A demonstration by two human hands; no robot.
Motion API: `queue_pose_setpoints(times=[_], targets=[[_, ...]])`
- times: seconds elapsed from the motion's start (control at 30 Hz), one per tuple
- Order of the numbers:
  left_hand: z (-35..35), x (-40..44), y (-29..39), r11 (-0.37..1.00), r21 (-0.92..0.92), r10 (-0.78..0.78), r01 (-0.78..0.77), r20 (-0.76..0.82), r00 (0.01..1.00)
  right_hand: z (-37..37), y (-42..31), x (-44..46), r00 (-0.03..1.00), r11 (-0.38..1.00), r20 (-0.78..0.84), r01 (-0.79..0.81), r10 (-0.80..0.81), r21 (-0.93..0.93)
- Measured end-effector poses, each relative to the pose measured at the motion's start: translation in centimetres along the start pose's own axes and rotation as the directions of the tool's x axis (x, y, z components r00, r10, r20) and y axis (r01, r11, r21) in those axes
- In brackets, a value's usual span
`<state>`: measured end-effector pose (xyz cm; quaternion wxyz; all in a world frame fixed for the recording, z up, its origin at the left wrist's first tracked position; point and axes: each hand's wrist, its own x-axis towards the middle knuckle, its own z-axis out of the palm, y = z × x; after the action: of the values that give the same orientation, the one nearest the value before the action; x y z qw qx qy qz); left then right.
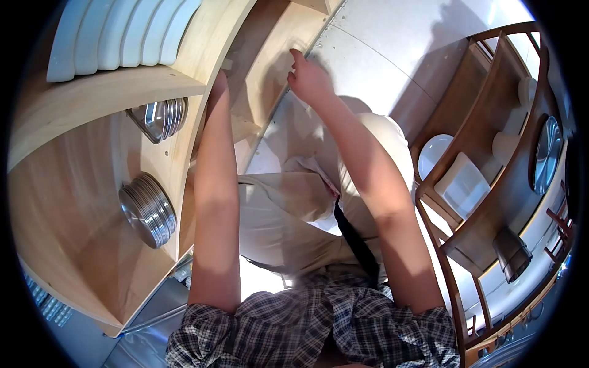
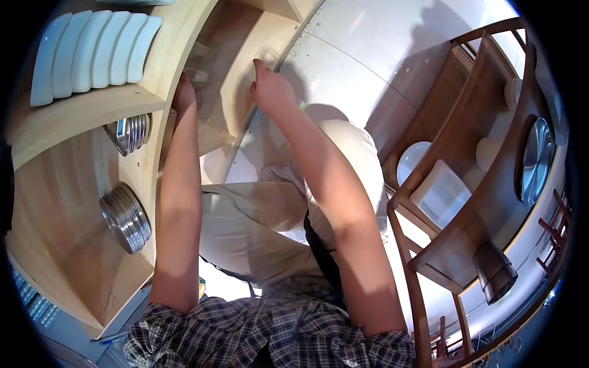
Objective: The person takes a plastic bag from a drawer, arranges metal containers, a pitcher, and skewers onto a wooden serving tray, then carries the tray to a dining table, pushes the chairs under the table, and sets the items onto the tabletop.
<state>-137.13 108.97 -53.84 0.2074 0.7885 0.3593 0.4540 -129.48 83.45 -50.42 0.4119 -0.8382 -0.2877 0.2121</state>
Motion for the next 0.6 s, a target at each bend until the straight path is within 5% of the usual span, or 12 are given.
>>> queue_pose_setpoints(times=[0.23, 0.43, 0.5, 0.53, 0.6], targets=[[-1.9, -0.3, 4.6, 0.804, 0.59, -0.14, 0.069, 0.075, 0.987, 0.4, 0.2, -0.3, 0.999, 0.998, -0.033, 0.038, -0.036, 0.048], [-2.4, -2.9, 7.7, 0.723, 0.661, -0.305, 0.202, 0.043, 0.951, 0.3, -0.5, -0.1, 0.997, 0.999, 0.064, -0.049, 0.05, -0.005], [-2.6, -3.7, 8.8, 0.818, 0.552, -0.183, 0.16, -0.012, 0.983, 0.4, -0.6, -0.6, 0.998, 0.999, 0.06, -0.03, 0.031, -0.021], [-2.9, -3.7, 9.5, 0.793, 0.56, -0.328, 0.239, 0.062, 0.943, 0.5, -0.4, -0.6, 0.998, 0.999, 0.061, -0.022, 0.024, -0.028], [-3.6, -4.6, 11.8, 0.846, 0.467, -0.301, 0.259, 0.017, 0.953, 0.7, -0.1, -0.5, 0.996, 0.999, 0.075, -0.043, 0.044, -0.015]])
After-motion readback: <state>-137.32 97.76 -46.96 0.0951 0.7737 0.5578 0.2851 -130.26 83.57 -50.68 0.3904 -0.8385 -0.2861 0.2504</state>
